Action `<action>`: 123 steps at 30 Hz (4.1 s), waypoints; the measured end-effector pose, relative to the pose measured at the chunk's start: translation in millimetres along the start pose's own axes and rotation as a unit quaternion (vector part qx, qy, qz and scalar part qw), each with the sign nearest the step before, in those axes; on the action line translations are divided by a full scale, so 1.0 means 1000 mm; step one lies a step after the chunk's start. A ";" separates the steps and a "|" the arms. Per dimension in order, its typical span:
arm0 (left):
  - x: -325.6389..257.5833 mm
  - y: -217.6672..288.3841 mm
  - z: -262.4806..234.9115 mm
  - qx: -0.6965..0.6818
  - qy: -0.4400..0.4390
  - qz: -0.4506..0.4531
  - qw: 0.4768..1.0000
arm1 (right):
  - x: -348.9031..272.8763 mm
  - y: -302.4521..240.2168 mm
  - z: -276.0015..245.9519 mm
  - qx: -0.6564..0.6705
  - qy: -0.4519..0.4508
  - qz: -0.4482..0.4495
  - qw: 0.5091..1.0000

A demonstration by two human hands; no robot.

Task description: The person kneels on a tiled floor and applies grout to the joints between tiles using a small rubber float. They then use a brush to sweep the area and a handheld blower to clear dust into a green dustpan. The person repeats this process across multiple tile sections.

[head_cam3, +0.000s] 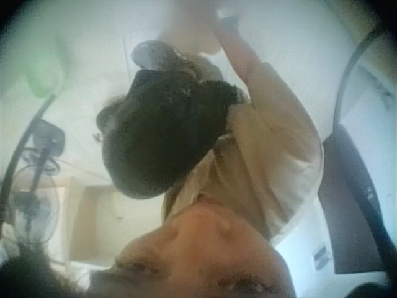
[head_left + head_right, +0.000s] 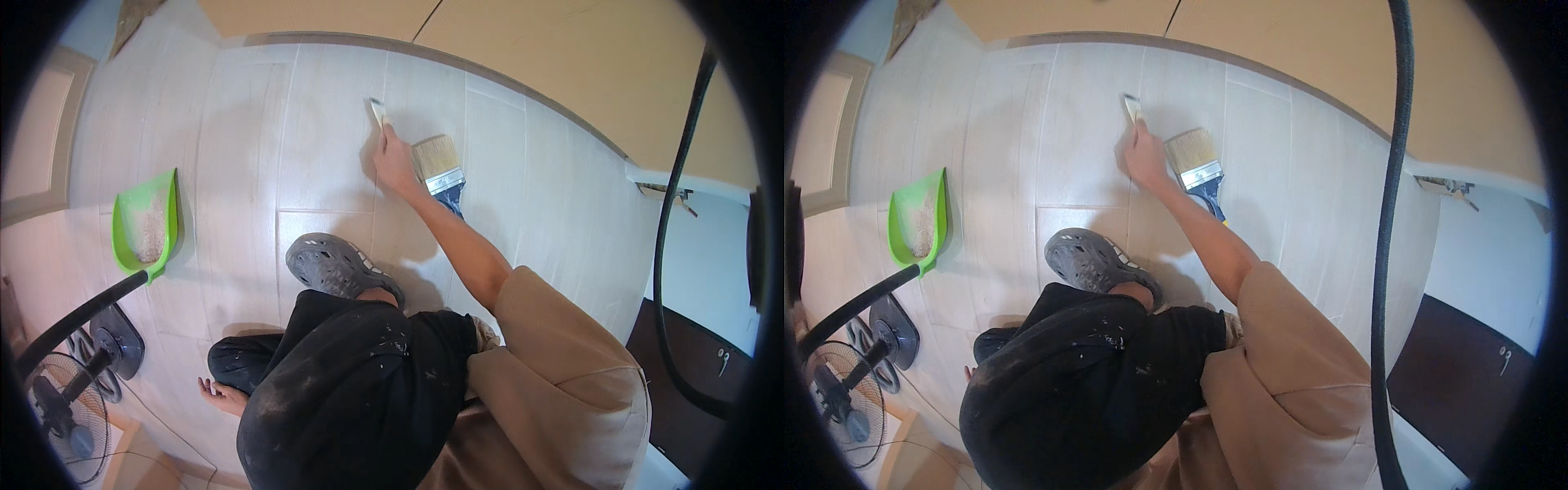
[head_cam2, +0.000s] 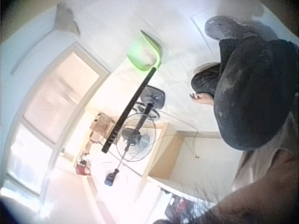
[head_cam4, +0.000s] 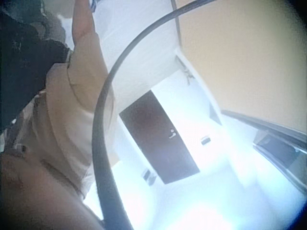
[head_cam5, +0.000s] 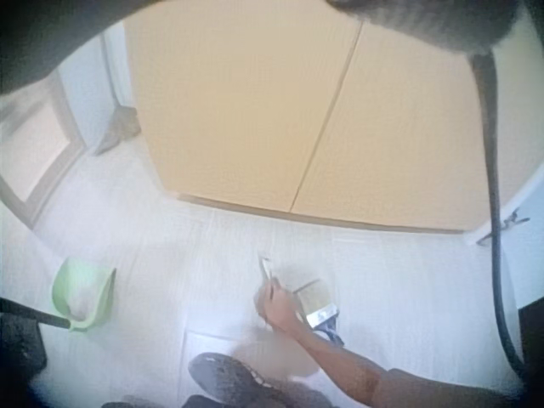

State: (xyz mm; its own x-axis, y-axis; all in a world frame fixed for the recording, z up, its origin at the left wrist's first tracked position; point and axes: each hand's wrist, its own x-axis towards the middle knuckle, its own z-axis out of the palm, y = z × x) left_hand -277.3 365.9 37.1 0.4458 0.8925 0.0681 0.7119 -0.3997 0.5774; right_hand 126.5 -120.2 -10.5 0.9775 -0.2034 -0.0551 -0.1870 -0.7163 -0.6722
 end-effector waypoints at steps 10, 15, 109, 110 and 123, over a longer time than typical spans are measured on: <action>-0.003 0.002 0.004 -0.007 -0.012 0.005 1.000 | -0.201 0.031 -0.050 0.059 -0.127 -0.024 0.990; 0.011 -0.024 -0.003 -0.013 -0.022 0.011 1.000 | -0.200 0.021 -0.052 0.078 -0.189 0.015 0.979; -0.013 0.027 0.001 0.009 -0.017 0.005 1.000 | 0.119 -0.090 -0.169 -0.463 -0.357 -0.269 0.765; -0.015 0.029 0.001 0.011 -0.016 0.001 1.000 | 0.124 -0.081 -0.174 -0.449 -0.342 -0.276 0.778; -0.022 0.029 0.018 -0.014 -0.009 -0.009 1.000 | 0.068 0.010 -0.096 -0.565 -0.184 -0.297 0.748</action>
State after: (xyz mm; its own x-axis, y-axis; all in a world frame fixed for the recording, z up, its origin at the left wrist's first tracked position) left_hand -256.8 330.9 37.4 0.4425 0.8958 0.0428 0.7049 -0.3769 0.6008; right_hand 181.5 -205.7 49.8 0.8420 0.4235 -0.3342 0.5317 -0.7561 0.3815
